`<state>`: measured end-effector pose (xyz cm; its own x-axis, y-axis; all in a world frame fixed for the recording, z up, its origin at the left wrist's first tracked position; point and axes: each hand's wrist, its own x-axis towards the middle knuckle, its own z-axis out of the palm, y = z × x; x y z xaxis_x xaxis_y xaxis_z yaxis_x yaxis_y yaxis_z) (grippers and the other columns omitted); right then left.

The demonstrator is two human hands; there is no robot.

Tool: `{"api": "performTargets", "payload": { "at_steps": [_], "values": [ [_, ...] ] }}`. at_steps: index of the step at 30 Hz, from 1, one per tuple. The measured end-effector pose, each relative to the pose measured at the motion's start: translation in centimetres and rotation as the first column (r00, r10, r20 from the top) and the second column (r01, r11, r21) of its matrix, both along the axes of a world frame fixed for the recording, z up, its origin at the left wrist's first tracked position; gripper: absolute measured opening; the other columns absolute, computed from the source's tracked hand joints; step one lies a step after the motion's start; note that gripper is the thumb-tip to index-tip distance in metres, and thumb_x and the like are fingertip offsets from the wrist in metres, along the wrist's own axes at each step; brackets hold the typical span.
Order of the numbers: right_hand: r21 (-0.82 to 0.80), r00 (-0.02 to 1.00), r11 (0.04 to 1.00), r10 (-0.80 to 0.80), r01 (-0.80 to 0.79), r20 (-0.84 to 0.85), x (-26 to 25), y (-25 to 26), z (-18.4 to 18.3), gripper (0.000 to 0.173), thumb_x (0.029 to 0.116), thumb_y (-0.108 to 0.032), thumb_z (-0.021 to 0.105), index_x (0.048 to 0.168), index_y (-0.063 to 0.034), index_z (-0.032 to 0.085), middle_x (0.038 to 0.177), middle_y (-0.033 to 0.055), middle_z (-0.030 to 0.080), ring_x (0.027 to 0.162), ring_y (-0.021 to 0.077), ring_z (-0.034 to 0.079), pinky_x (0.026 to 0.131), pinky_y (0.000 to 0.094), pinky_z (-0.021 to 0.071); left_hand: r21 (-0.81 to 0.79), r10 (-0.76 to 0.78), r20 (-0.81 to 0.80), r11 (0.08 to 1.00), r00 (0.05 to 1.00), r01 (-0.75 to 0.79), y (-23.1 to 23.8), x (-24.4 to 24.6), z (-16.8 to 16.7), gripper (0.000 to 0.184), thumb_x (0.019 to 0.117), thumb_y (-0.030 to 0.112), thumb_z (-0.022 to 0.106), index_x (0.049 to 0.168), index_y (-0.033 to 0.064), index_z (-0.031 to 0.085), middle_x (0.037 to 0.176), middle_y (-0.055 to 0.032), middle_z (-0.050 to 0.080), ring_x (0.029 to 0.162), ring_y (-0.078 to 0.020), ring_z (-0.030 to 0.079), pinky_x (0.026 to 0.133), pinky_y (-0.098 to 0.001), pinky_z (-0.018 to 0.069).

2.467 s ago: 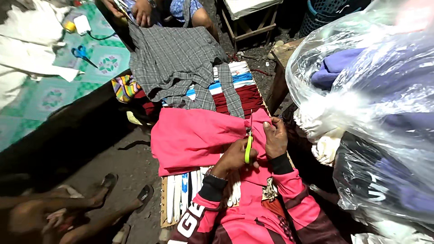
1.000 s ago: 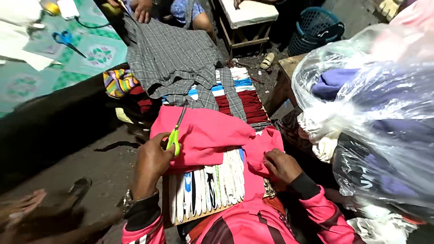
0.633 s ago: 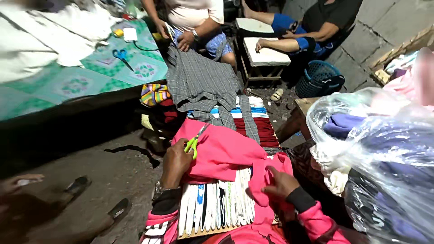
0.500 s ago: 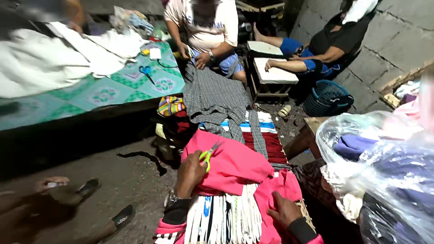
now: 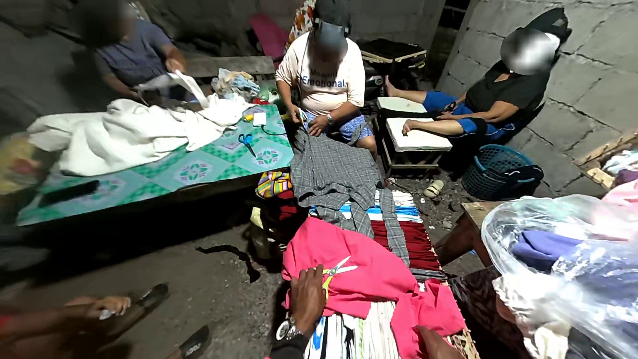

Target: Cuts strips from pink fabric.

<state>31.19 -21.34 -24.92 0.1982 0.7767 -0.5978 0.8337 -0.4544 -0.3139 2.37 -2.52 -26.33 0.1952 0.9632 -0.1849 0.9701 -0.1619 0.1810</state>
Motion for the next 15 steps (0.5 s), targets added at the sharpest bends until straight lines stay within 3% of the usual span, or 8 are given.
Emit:
{"api": "performTargets", "payload": {
  "at_steps": [3, 7, 9, 11, 12, 13, 15],
  "values": [
    [-0.053, 1.0, 0.999, 0.011, -0.01, 0.017, -0.3, 0.3, 0.0, 0.043, 0.0921, -0.026, 0.064, 0.128, -0.0031, 0.065, 0.119, 0.0239, 0.07, 0.112, 0.0431, 0.067, 0.091, 0.0655, 0.0519, 0.027, -0.029, -0.024, 0.999, 0.999, 0.03, 0.6, -0.5, -0.3, 0.043, 0.0886, 0.022, 0.069, 0.131, 0.0147, 0.068, 0.114, -0.0108, 0.073, 0.11, -0.0323, 0.066, 0.1, -0.0559, 0.0461],
    [-0.034, 0.999, 0.999, 0.039, -0.039, 0.025, -0.1, -0.2, -0.5, 0.036, 0.0947, -0.029, 0.06, 0.117, -0.0039, 0.072, 0.119, 0.0215, 0.07, 0.113, 0.0396, 0.067, 0.092, 0.0622, 0.0523, -0.026, -0.072, 0.028, 0.997, 0.997, 0.073, 1.2, -1.5, 0.6, 0.041, 0.0914, 0.026, 0.066, 0.131, 0.0147, 0.066, 0.116, -0.0109, 0.072, 0.112, -0.0304, 0.067, 0.102, -0.0544, 0.0463],
    [0.039, 1.0, 0.999, -0.005, 0.004, 0.012, -0.2, -0.8, -0.3, 0.056, 0.0929, -0.051, 0.063, 0.124, -0.0055, 0.069, 0.125, 0.0208, 0.067, 0.113, 0.0382, 0.067, 0.092, 0.061, 0.0531, 0.024, -0.035, 0.155, 0.999, 0.987, 0.031, 1.1, -2.3, 1.5, 0.041, 0.0901, 0.024, 0.068, 0.13, 0.0136, 0.068, 0.116, -0.0113, 0.073, 0.112, -0.0312, 0.068, 0.103, -0.0564, 0.0471],
    [0.05, 0.998, 0.998, -0.051, 0.049, 0.026, -0.6, -1.3, -0.5, 0.089, 0.0779, -0.075, 0.069, 0.137, -0.0088, 0.062, 0.134, 0.0195, 0.062, 0.114, 0.0371, 0.066, 0.092, 0.0596, 0.0548, 0.105, 0.033, 0.295, 0.992, 0.955, -0.067, 0.9, -2.9, 2.4, 0.042, 0.0886, 0.019, 0.071, 0.13, 0.0119, 0.069, 0.114, -0.0127, 0.074, 0.109, -0.0323, 0.07, 0.101, -0.0593, 0.05],
    [0.052, 0.998, 0.997, -0.056, 0.054, 0.033, -0.9, -1.5, -0.9, 0.094, 0.074, -0.075, 0.073, 0.14, -0.0094, 0.059, 0.135, 0.0198, 0.061, 0.112, 0.0377, 0.066, 0.09, 0.0594, 0.0552, 0.11, 0.066, 0.344, 0.988, 0.937, -0.11, 0.9, -3.2, 2.9, 0.043, 0.0891, 0.019, 0.072, 0.131, 0.0113, 0.068, 0.113, -0.0138, 0.074, 0.107, -0.0333, 0.07, 0.098, -0.0605, 0.0512],
    [0.039, 0.998, 0.998, -0.048, 0.046, 0.034, -1.0, -1.6, -1.2, 0.09, 0.0762, -0.069, 0.076, 0.142, -0.0095, 0.057, 0.135, 0.0201, 0.061, 0.112, 0.0383, 0.066, 0.091, 0.0594, 0.0548, 0.082, 0.097, 0.375, 0.987, 0.922, -0.137, 1.0, -3.7, 3.4, 0.045, 0.0897, 0.02, 0.072, 0.133, 0.0115, 0.066, 0.113, -0.0147, 0.074, 0.105, -0.0339, 0.071, 0.096, -0.0611, 0.0525],
    [0.014, 0.999, 1.0, -0.023, 0.022, 0.028, -1.5, -1.4, -1.4, 0.068, 0.0877, -0.047, 0.071, 0.14, -0.0063, 0.058, 0.132, 0.0204, 0.063, 0.115, 0.0383, 0.066, 0.095, 0.0591, 0.0533, -0.017, 0.11, 0.418, 0.993, 0.902, -0.114, 1.4, -5.2, 3.9, 0.049, 0.0895, 0.025, 0.075, 0.136, 0.0122, 0.063, 0.11, -0.015, 0.073, 0.098, -0.0332, 0.072, 0.089, -0.06, 0.056]
  ]
}}
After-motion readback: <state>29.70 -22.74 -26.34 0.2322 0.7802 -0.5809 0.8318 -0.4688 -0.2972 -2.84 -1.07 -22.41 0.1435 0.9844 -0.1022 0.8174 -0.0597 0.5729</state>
